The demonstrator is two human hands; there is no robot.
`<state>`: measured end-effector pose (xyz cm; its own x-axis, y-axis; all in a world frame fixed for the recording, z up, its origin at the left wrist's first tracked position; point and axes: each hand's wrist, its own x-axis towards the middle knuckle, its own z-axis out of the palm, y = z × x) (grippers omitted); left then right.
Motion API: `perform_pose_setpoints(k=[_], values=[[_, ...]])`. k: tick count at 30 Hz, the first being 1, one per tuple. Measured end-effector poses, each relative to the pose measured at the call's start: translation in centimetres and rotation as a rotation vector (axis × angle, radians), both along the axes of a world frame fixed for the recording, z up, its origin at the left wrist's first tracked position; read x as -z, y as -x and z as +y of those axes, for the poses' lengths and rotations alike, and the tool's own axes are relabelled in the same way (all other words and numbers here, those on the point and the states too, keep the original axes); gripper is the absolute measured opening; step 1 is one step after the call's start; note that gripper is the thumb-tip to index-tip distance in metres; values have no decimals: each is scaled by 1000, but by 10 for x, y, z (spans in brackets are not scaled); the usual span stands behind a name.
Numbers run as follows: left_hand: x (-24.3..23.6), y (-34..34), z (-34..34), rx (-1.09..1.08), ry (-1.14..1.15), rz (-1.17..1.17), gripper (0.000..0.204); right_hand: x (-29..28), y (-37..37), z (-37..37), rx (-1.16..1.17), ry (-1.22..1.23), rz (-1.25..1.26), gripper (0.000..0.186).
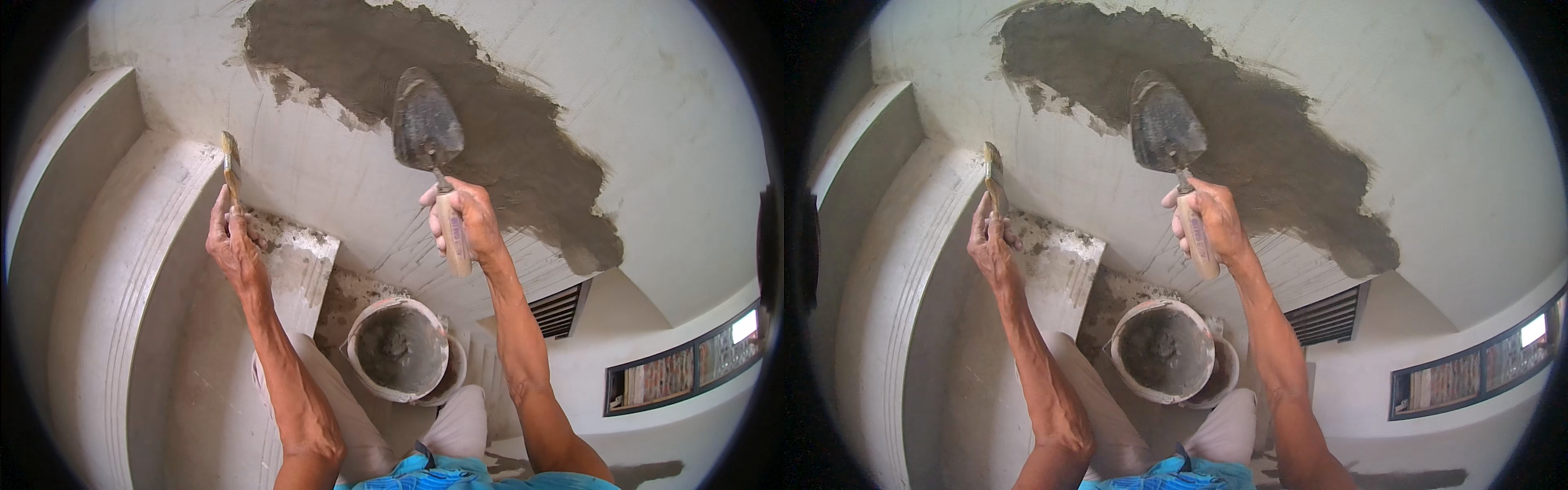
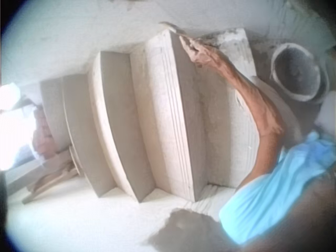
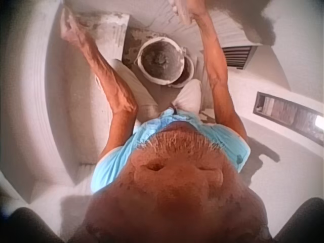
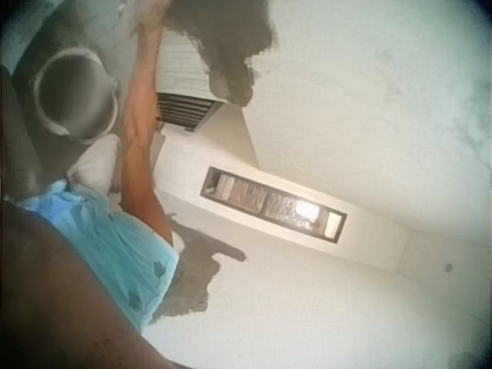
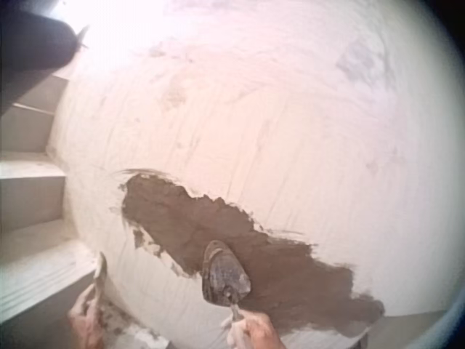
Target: The person applies plaster to a wall adjacent to a staircase using a trowel and a brush. They scoop plaster from a bucket, spread it on the wall, and smooth the surface, repeating the process to cover a larger area.
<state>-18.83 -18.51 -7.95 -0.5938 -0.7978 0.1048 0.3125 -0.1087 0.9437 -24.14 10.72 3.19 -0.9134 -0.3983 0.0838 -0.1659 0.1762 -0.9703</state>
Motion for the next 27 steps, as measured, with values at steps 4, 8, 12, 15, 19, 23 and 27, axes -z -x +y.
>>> perform_pose_setpoints(k=[4, 8, 12, 15, 19, 23, 27], values=[[2, 0, 0, 5, 13, 24, 40, -12, 2, 5, 105, 113, 156, 43], [0, -1, 2, -2, 9, 17, 40, -20, 13, 21, 142, 117, 215, 42], [1, 0, 2, 19, 5, 41, 40, -20, 8, 17, 69, 16, 66, 42], [1, 1, 3, 18, 4, 31, 40, -17, 1, 17, 48, 12, 15, 42], [6, 1, -2, 24, 1, 31, 39, -25, 2, 19, 89, 83, 144, 42], [5, 1, 0, 18, 3, 14, 39, -30, 9, 16, 91, 55, 153, 40], [-2, -2, 2, 17, 10, 5, 41, -14, 5, 3, 16, -54, -21, 39]])
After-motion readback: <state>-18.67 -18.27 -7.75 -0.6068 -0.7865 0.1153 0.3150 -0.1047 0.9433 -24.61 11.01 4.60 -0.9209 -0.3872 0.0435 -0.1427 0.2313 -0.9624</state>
